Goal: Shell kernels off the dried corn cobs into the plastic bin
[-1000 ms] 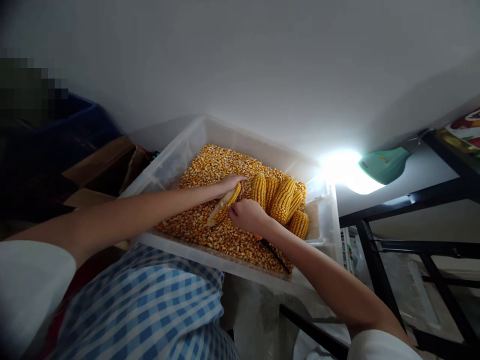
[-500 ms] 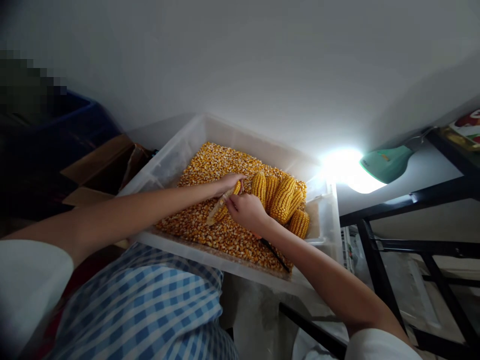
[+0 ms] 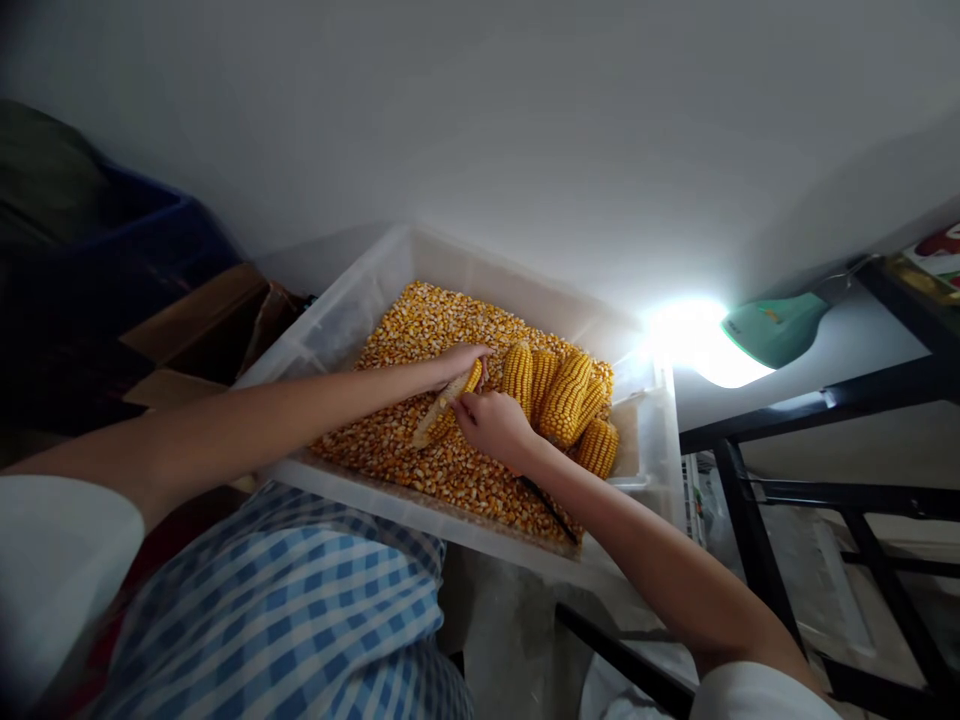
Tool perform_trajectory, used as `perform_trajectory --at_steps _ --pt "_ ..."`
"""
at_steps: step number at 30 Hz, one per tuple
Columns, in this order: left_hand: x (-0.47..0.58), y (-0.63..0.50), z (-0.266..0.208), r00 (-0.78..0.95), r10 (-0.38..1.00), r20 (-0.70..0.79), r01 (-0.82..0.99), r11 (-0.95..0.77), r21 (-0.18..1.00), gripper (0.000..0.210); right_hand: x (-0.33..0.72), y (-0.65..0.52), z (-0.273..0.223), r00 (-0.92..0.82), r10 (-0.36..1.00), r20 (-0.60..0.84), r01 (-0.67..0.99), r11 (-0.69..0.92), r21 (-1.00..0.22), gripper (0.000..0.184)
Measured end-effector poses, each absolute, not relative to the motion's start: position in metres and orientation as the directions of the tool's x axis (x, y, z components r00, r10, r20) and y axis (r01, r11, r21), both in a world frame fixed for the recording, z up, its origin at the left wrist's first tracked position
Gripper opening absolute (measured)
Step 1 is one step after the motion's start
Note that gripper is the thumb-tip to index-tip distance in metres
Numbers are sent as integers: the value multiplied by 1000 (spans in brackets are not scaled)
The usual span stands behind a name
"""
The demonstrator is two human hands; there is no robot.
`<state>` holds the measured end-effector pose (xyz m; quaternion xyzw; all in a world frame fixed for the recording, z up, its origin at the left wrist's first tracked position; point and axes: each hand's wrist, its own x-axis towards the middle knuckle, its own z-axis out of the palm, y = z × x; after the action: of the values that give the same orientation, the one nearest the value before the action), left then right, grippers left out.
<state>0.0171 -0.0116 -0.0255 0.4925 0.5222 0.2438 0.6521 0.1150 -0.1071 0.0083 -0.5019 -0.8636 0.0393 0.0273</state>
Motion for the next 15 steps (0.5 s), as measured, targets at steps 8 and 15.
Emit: perform_trajectory --at_steps 8,15 --pt "17 -4 -36 399 811 -428 169 393 904 40 116 -109 3 -506 862 33 850 504 -154 39" --pt "16 -7 -34 405 802 -440 173 405 898 41 115 -111 4 -478 872 107 846 490 -211 37"
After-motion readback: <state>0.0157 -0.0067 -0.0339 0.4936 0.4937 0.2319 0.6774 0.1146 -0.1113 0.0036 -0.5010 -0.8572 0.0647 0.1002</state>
